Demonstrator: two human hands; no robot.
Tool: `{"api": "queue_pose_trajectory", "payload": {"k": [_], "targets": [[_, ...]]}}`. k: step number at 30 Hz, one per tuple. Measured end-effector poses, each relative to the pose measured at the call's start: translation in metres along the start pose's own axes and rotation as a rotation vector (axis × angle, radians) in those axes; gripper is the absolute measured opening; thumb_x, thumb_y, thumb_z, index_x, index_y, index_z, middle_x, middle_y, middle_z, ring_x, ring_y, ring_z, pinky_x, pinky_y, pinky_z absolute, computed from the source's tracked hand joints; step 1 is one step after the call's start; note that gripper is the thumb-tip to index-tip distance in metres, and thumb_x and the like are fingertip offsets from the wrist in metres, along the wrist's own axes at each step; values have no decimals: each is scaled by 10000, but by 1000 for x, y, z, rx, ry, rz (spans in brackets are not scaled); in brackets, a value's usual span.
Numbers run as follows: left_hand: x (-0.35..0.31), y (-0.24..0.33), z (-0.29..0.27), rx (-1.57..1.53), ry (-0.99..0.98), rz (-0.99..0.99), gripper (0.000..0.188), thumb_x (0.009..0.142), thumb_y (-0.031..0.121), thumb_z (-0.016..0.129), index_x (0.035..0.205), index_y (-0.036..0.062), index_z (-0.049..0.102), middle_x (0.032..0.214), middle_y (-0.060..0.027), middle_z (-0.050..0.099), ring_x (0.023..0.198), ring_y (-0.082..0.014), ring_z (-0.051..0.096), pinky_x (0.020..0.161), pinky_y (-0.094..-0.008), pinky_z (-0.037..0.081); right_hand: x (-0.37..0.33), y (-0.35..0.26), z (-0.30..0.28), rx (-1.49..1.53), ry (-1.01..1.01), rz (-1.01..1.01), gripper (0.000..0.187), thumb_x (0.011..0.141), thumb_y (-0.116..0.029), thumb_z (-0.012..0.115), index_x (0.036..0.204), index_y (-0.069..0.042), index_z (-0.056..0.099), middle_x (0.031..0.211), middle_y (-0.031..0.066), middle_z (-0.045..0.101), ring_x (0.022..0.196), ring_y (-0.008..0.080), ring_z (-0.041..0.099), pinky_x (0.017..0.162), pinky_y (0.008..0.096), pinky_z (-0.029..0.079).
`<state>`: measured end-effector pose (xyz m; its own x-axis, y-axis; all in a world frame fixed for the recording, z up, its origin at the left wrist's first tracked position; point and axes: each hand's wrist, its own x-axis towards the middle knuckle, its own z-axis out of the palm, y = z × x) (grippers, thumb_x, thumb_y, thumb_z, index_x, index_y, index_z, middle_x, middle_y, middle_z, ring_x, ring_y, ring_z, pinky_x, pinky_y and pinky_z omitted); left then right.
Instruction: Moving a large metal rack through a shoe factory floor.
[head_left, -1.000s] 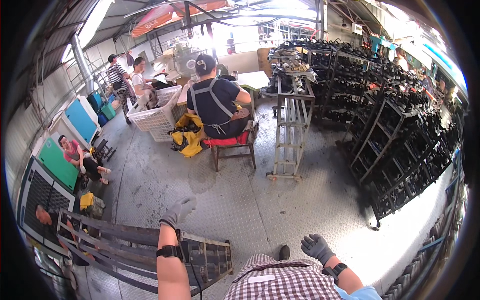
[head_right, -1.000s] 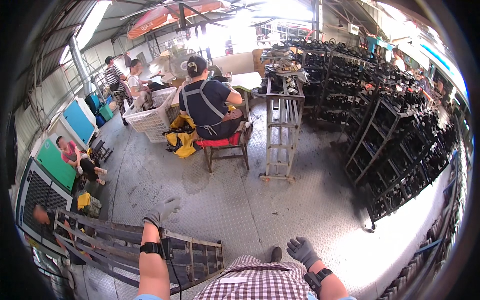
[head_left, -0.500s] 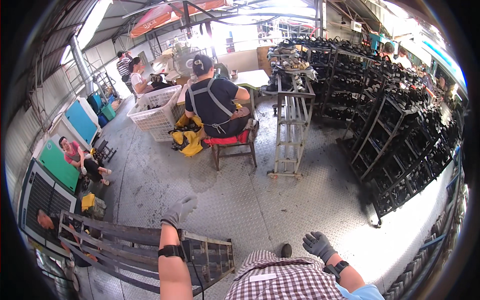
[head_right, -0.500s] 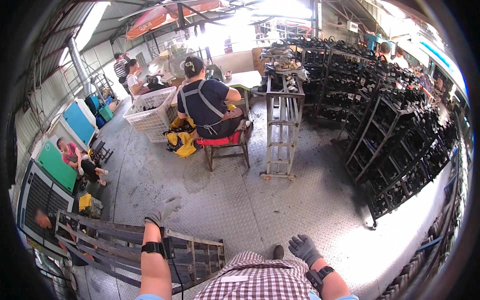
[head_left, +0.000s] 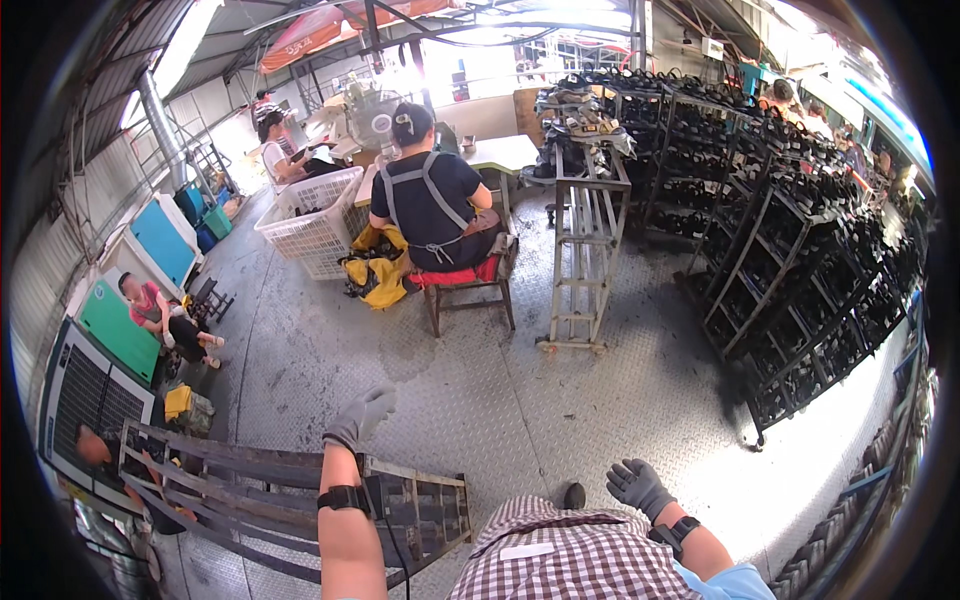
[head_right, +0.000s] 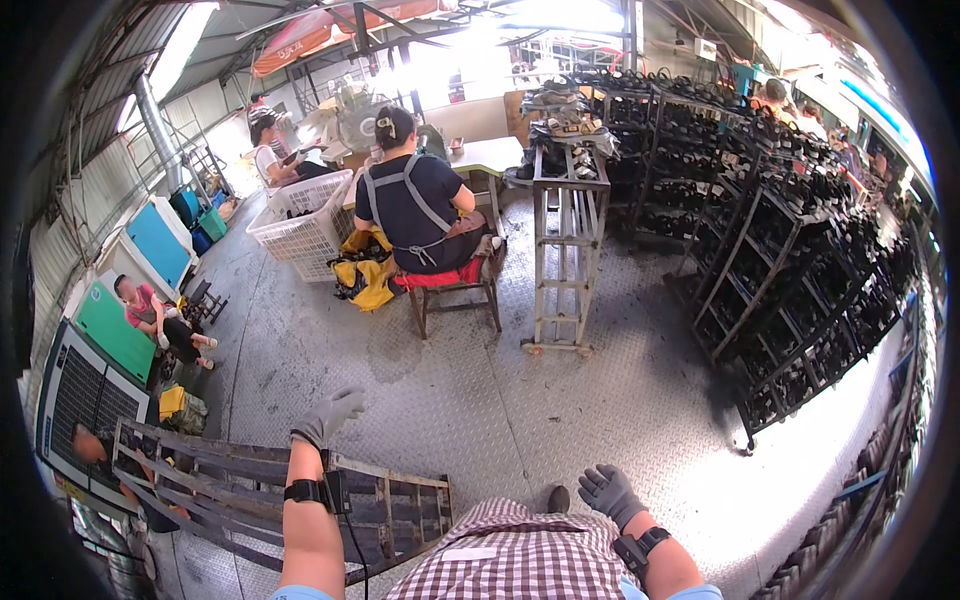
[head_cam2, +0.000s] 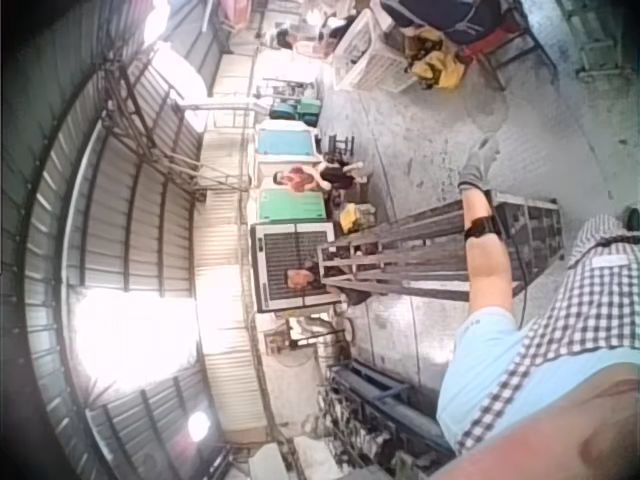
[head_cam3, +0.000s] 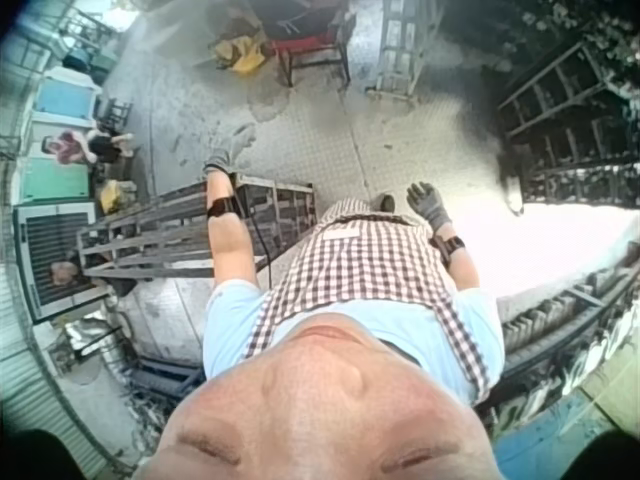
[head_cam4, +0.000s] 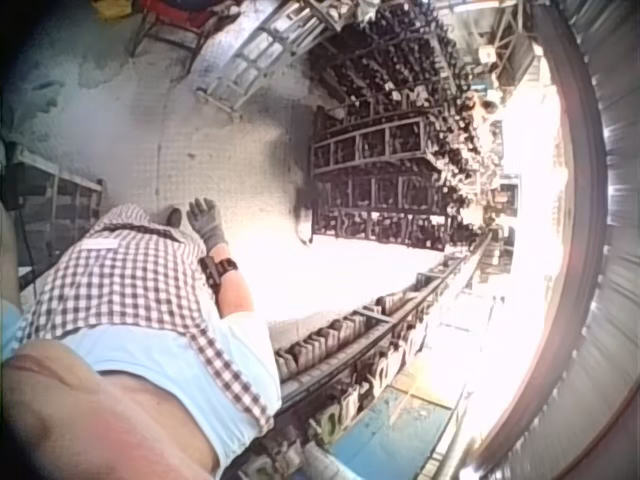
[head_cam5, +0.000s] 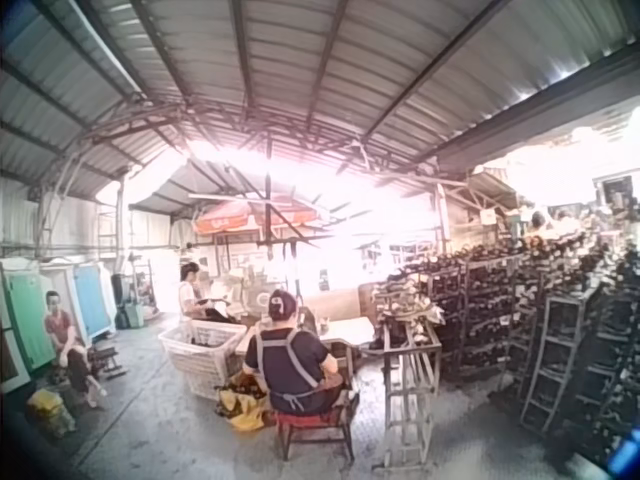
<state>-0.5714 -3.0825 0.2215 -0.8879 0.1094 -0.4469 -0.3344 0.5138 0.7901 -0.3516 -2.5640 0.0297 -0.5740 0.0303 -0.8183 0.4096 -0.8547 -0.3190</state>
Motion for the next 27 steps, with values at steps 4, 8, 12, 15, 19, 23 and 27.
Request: {"api": "queue_pose_trajectory", "payload": {"k": [4,8,12,15,19,23,27], "targets": [[-2,2,1,-36,-8,42,610,905,442,550,1382,64,504,1130,-99,662,1016,-200,603,831,-307,432,-1,0,0,8,34,-1,490,996,-302,431,1450,-141,336,1352,104,504,1193,307,530,985,520,449],[-4,3,1,-79,11,18,500,933,337,595,1323,27,548,1158,-69,630,981,-159,608,834,-284,474,0,1,-1,-2,10,-3,500,994,-304,433,1456,-142,330,1355,105,503,1195,309,528,987,520,448],[-4,4,1,-87,0,2,540,926,357,602,1345,23,530,1164,-70,631,991,-164,605,838,-290,474,4,2,-3,-1,13,-5,502,989,-307,444,1450,-139,338,1351,103,505,1197,307,527,986,517,448],[-3,4,0,-50,-2,13,569,919,382,604,1359,32,520,1166,-75,632,998,-170,601,845,-293,470,7,2,-5,-3,14,-8,493,988,-313,446,1439,-137,356,1340,100,512,1189,302,533,975,504,455],[-4,6,-1,-34,3,4,581,915,400,598,1366,42,517,1146,-82,640,985,-171,596,838,-292,464,11,0,-7,0,50,11,410,1011,-339,399,1372,-149,429,1272,71,556,1115,272,569,892,469,501],[-5,7,1,-20,16,-8,578,917,406,589,1366,48,521,1099,-85,652,948,-167,589,820,-285,457,15,1,-9,-1,36,4,410,1004,-340,406,1364,-146,439,1262,68,563,1103,271,572,879,465,505],[-4,6,0,11,22,-16,570,922,402,584,1363,46,525,1093,-83,654,941,-165,586,820,-284,457,17,1,-11,6,23,-3,431,999,-338,421,1379,-136,426,1263,79,560,1107,282,572,904,468,491]]}}
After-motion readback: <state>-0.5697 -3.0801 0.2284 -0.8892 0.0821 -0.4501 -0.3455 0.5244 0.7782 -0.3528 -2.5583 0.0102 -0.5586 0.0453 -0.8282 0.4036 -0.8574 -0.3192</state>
